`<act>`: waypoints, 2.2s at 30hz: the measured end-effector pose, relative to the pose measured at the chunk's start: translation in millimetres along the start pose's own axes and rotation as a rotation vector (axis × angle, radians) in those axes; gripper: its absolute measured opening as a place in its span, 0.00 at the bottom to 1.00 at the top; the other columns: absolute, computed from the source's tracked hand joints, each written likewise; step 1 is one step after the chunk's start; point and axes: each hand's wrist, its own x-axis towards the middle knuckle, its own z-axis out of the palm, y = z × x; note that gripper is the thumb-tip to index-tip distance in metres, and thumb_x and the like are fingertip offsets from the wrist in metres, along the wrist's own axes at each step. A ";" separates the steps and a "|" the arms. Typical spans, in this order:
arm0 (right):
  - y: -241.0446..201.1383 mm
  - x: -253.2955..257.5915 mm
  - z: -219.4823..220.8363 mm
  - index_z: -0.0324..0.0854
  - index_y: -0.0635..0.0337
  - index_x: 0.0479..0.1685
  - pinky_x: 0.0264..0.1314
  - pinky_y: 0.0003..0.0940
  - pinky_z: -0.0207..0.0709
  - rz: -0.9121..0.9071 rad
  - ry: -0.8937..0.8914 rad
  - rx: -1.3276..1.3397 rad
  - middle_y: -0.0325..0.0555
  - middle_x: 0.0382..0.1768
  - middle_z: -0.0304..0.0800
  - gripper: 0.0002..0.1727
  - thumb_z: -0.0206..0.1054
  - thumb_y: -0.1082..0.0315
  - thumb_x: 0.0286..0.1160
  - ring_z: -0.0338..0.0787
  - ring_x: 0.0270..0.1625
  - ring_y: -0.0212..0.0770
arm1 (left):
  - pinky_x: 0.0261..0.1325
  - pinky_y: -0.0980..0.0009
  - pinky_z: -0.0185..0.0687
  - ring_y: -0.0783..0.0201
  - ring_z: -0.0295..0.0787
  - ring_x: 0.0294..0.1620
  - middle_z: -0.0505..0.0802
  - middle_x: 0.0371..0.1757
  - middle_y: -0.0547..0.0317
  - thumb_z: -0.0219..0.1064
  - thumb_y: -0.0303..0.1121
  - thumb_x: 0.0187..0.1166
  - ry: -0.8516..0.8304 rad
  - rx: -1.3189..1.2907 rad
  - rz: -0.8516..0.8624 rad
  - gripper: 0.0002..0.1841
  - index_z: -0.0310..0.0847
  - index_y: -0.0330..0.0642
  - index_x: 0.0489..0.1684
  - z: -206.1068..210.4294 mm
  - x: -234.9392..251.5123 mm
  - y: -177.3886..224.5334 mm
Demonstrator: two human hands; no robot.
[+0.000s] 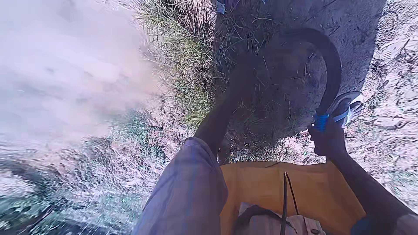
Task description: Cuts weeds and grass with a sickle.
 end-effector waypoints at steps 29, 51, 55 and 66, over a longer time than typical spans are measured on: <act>-72.2 40.4 31.5 0.69 0.77 0.73 0.56 0.72 0.74 -0.084 -0.018 -0.134 0.79 0.46 0.86 0.29 0.68 0.64 0.82 0.87 0.52 0.76 | 0.87 0.25 0.32 0.34 0.44 0.96 0.57 0.95 0.39 0.67 0.34 0.80 0.174 0.052 -0.037 0.40 0.53 0.43 0.95 -19.3 31.9 -84.2; -114.2 32.0 91.7 0.61 0.67 0.86 0.66 0.65 0.76 -0.070 -0.210 -0.630 0.72 0.62 0.86 0.32 0.60 0.59 0.88 0.87 0.65 0.69 | 0.75 0.30 0.70 0.29 0.75 0.79 0.81 0.76 0.28 0.59 0.28 0.84 0.120 -0.299 -0.383 0.26 0.68 0.32 0.83 -26.3 1.1 -171.0; -63.0 -0.5 65.3 0.66 0.65 0.82 0.61 0.66 0.77 0.078 -0.266 -0.656 0.70 0.55 0.89 0.29 0.62 0.60 0.86 0.89 0.60 0.68 | 0.77 0.33 0.69 0.33 0.77 0.80 0.82 0.76 0.30 0.52 0.33 0.91 0.090 -0.325 -0.420 0.22 0.71 0.33 0.80 -33.4 -8.5 -173.9; -138.8 85.0 88.4 0.63 0.70 0.82 0.61 0.73 0.76 -0.170 -0.148 -0.702 0.77 0.61 0.84 0.32 0.65 0.61 0.85 0.86 0.63 0.77 | 0.77 0.36 0.70 0.36 0.79 0.78 0.85 0.73 0.32 0.49 0.36 0.94 0.206 -0.430 -0.459 0.23 0.68 0.36 0.82 -21.6 -18.1 -161.8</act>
